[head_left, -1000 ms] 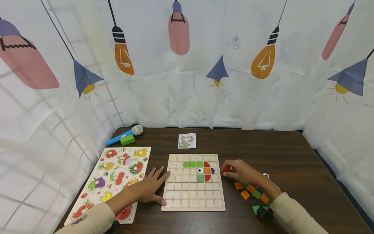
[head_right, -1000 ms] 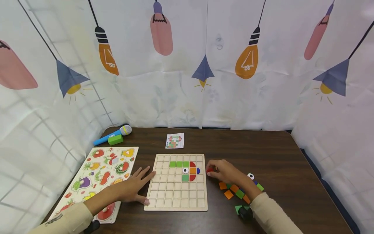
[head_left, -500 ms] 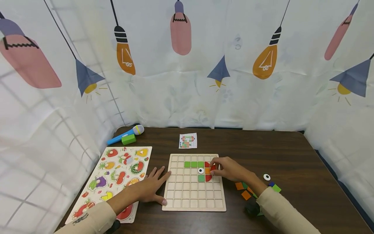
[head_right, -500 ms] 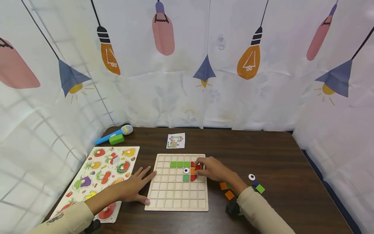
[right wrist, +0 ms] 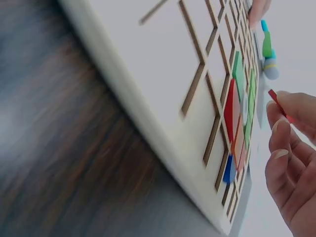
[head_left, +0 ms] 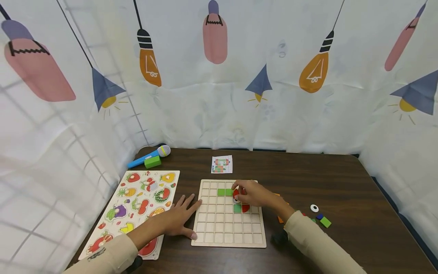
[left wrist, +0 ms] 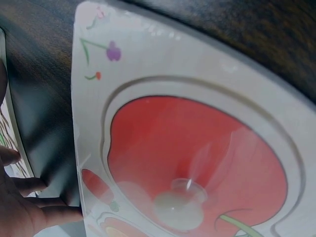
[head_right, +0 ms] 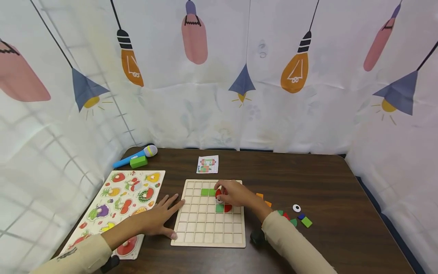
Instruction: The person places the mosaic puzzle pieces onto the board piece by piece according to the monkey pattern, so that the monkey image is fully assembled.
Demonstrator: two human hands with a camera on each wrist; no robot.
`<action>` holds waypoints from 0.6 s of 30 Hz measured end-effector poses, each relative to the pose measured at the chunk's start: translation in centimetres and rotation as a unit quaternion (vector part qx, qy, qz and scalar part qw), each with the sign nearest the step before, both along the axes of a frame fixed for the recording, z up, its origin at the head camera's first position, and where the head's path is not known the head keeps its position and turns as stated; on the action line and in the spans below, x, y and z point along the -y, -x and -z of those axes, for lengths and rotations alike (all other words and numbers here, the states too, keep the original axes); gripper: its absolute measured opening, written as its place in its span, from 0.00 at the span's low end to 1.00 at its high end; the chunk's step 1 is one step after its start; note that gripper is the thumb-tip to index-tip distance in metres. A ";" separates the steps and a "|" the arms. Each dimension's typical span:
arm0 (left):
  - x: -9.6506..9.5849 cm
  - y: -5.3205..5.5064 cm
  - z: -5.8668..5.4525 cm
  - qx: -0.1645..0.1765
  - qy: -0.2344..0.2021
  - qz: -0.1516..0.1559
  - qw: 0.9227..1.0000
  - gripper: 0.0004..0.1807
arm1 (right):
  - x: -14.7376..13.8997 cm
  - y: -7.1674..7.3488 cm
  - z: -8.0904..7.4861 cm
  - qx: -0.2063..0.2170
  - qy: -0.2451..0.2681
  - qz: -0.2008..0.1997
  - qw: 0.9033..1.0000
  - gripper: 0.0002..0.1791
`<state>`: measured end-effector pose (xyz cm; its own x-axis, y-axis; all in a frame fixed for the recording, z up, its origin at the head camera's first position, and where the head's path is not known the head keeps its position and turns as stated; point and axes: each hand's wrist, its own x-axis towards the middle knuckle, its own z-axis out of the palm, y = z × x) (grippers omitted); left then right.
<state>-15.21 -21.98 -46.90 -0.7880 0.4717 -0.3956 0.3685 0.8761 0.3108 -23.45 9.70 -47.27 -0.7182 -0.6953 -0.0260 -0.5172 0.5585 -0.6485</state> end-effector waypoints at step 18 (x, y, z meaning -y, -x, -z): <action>-0.3 0.0 -0.1 -0.009 0.013 -0.004 1.000 0.60 | 5.5 2.0 0.5 0.044 0.007 0.053 0.998 0.13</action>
